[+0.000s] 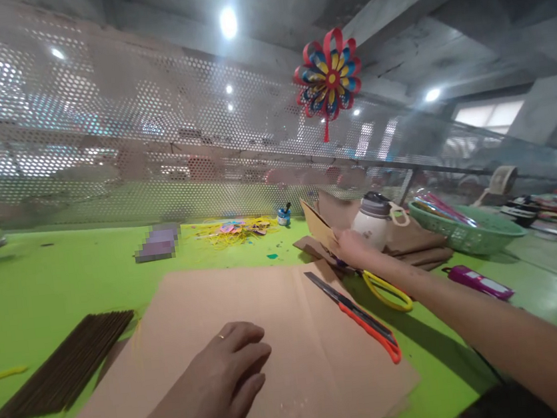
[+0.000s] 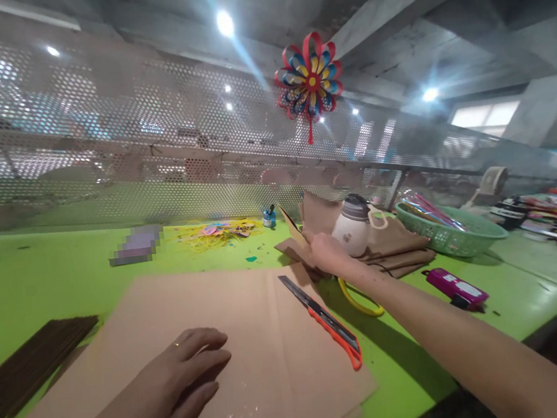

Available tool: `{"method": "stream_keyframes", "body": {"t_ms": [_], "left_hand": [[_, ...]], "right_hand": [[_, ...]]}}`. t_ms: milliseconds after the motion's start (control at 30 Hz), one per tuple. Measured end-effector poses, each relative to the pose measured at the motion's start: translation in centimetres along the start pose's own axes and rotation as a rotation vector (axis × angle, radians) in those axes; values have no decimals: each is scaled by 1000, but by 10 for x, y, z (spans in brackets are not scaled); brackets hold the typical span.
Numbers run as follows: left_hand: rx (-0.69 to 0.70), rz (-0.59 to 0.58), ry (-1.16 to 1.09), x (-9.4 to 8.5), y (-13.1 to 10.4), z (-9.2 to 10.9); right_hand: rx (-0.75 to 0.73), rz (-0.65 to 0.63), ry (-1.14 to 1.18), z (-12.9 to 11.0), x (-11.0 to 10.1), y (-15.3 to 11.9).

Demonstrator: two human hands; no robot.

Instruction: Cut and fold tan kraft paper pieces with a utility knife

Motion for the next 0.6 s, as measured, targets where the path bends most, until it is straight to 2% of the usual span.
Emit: {"method": "stream_keyframes", "body": {"t_ms": [100, 200, 367, 433, 500, 533, 600], "left_hand": [[8, 25, 13, -1, 2, 1], [-8, 46, -13, -1, 2, -3], [-166, 22, -282, -9, 5, -21], [-221, 2, -341, -19, 20, -25], [-306, 6, -357, -29, 47, -29], [-427, -13, -409, -29, 62, -35], [-662, 46, -671, -26, 93, -46]], "right_hand": [[-44, 51, 4, -4, -10, 3], [-76, 67, -26, -22, -12, 14], [-128, 77, -66, -62, -6, 22], [-145, 88, -70, -69, -5, 19], [-149, 100, -74, -68, -8, 15], [-149, 106, -75, -65, -10, 12], [-146, 119, -74, -60, -15, 5]]}}
Point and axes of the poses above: each hand's wrist, its own y-axis towards the middle knuckle, its own x-axis out of the palm, z = x × y, the point moved 8 cm from there along y, towards the middle knuckle, and after that the axes turned 9 degrees about -y, right-handed, at the moved point
